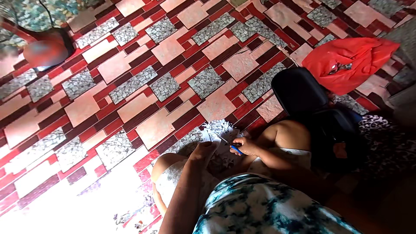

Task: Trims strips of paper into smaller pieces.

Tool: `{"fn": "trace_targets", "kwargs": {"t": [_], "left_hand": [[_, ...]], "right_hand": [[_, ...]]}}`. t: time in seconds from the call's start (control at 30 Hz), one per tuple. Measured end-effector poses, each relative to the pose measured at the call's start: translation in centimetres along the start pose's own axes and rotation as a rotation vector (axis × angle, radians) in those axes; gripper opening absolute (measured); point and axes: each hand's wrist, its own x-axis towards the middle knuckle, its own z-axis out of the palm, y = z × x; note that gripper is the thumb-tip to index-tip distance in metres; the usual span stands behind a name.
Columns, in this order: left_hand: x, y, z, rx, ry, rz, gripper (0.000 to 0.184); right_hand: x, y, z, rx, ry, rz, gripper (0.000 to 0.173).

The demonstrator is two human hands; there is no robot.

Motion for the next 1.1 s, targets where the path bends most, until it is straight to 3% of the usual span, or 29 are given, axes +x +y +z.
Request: {"fn": "trace_targets", "kwargs": {"t": [0.6, 1.1], "left_hand": [[0.44, -0.07, 0.14, 0.098, 0.001, 0.011, 0.014], [0.69, -0.16, 0.21, 0.035, 0.002, -0.013, 0.012]], "right_hand": [[-0.18, -0.09, 0.07, -0.03, -0.023, -0.019, 0.034], [-0.12, -0.41, 0.16, 0.018, -0.057, 0.031, 0.036]]}}
